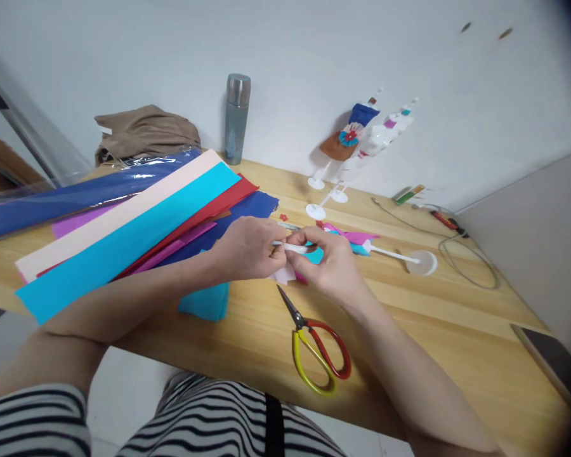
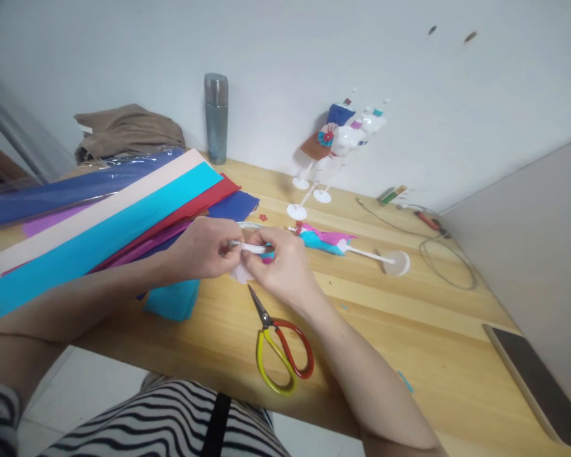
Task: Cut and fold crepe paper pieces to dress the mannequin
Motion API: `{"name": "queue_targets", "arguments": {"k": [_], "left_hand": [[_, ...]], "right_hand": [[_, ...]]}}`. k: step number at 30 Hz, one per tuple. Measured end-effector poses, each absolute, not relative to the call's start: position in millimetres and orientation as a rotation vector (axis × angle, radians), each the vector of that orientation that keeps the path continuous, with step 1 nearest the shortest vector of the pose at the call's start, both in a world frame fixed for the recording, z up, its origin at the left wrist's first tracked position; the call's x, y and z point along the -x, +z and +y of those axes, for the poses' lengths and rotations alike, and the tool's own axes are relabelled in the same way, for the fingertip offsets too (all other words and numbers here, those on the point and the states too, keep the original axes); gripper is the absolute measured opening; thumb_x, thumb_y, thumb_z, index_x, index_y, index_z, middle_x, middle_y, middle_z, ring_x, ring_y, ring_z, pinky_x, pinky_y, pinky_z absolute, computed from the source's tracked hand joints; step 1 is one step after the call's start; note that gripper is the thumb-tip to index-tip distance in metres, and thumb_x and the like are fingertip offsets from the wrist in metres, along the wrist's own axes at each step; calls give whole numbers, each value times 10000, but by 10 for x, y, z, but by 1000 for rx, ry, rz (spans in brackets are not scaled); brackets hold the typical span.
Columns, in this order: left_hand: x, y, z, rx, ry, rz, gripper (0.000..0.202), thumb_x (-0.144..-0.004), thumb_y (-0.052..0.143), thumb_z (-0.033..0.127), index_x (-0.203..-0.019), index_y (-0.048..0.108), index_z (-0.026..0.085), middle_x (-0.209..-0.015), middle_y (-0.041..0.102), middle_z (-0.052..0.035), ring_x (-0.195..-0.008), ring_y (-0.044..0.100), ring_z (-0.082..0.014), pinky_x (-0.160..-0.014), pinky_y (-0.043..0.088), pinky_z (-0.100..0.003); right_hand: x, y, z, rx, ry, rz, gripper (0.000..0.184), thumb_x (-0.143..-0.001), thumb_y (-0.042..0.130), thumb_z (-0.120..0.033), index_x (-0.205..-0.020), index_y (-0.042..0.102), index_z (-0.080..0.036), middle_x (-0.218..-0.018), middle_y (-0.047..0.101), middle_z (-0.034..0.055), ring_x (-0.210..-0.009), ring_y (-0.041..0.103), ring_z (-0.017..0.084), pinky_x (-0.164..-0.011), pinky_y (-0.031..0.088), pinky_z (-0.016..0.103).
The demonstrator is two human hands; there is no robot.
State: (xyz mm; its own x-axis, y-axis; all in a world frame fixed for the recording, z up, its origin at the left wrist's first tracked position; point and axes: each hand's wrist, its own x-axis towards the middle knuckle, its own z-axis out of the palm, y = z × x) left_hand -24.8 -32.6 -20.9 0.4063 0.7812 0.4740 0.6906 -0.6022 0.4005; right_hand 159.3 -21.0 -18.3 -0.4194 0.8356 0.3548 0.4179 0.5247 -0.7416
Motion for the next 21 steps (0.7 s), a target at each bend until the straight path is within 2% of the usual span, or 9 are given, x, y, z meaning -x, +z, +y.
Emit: {"name": "queue_targets", "arguments": {"k": [7,13,18,21], "left_hand": [[190,-240,-401,-2582,948,1419,121,-775,537,224,-664,566,187,-646,595,-46,-573,473,-153,-529,238,-293],[232,-139,-412,-2471,954,1258,180,-761,556,241,-598,506,186,-549,514,-7,-535,427,-121,-517,253,-276],[313,-61,-409,-2406,849,1116,124,-747,541,208,-666,618,154,-619,609,-4,-566,506,-101,-535,324,-231],[308,-110,-395,-2401,928,1133,97,-731,569,208,-685,633,152,-639,639,-1,-574,523,-97,-546,346,-218]], "right_hand": [[-1583,-223,-187,1007,1007,-1923,124,-695,650,-213,-598,571,-217,-598,589,-9,-597,525,151,-598,400,309],[-1572,-270,-175,961,1039,-1843,92,-654,651,-227,-582,595,-220,-601,585,-2,-644,553,177,-643,425,332],[-1581,-288,-163,967,1008,-1833,82,-639,647,-244,-573,603,-224,-618,595,8,-681,585,199,-674,436,350],[-1578,-312,-167,946,956,-1860,58,-641,623,-230,-584,609,-225,-619,608,3,-681,590,193,-673,434,342]]}}
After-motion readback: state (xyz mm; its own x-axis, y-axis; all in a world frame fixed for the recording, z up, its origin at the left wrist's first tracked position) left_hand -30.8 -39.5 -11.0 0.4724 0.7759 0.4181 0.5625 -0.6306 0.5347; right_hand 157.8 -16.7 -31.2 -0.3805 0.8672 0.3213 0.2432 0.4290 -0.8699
